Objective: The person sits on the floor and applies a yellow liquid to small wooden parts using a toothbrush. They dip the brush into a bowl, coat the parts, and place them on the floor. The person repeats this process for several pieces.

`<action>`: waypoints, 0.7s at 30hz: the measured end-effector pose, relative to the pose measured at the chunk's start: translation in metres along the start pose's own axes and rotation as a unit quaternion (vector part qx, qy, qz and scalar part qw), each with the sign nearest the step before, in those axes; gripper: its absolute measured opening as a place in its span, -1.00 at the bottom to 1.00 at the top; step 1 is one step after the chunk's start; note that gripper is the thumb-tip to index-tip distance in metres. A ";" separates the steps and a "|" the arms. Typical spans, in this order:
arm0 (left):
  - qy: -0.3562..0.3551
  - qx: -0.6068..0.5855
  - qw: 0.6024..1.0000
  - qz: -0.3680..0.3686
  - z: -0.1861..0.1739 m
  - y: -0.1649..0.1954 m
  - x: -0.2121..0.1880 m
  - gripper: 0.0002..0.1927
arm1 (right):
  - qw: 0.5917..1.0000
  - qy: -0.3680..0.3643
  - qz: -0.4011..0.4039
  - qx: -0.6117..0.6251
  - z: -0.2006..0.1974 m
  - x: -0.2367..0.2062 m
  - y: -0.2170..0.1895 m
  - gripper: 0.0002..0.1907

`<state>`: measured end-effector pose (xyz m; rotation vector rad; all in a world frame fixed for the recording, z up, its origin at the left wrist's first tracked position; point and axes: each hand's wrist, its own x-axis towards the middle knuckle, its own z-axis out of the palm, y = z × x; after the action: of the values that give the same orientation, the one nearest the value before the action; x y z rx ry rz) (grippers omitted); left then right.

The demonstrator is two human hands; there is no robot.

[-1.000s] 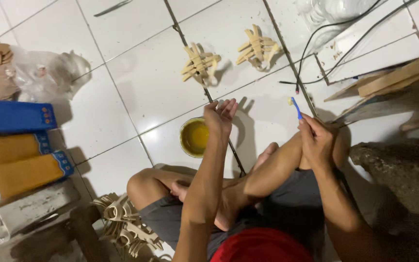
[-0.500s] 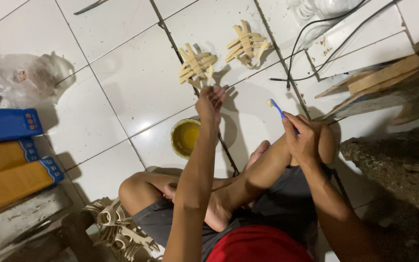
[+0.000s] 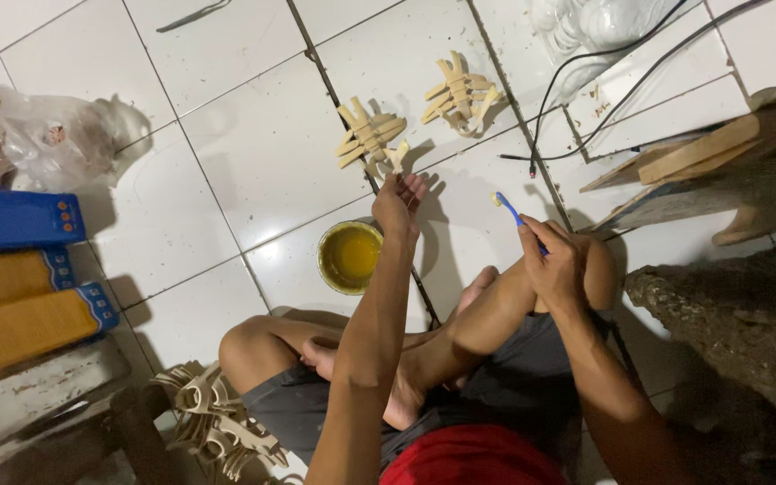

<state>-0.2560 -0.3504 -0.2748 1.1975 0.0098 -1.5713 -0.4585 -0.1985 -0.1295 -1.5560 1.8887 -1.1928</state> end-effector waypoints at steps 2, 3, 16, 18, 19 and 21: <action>-0.004 0.005 1.000 -0.002 0.000 0.002 -0.002 -0.64 | 1.000 0.005 0.001 -0.012 0.000 0.000 -0.001 -0.81; -0.004 0.004 1.000 -0.003 0.000 0.003 -0.004 -0.64 | 1.000 0.003 0.003 -0.011 0.000 0.001 -0.001 -0.80; -0.180 0.241 0.954 0.010 -0.017 -0.026 -0.130 -0.53 | 0.991 -0.005 0.106 0.079 0.004 0.003 0.011 -0.74; -0.228 0.216 0.949 -0.004 -0.015 -0.036 -0.200 -0.50 | 0.969 -0.005 0.170 0.180 0.014 0.000 0.009 -0.74; -0.260 0.247 0.933 0.012 -0.017 -0.035 -0.233 -0.55 | 0.947 -0.008 0.193 0.258 0.026 -0.004 0.004 -0.74; -0.282 0.316 0.900 0.107 -0.025 -0.021 -0.280 -0.42 | 0.909 0.000 0.209 0.360 0.045 -0.012 -0.011 -0.74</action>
<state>-0.2875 -0.1243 -0.1090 1.1147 -1.0465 -1.7198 -0.4141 -0.2031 -0.1473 -0.7125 1.4132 -1.4401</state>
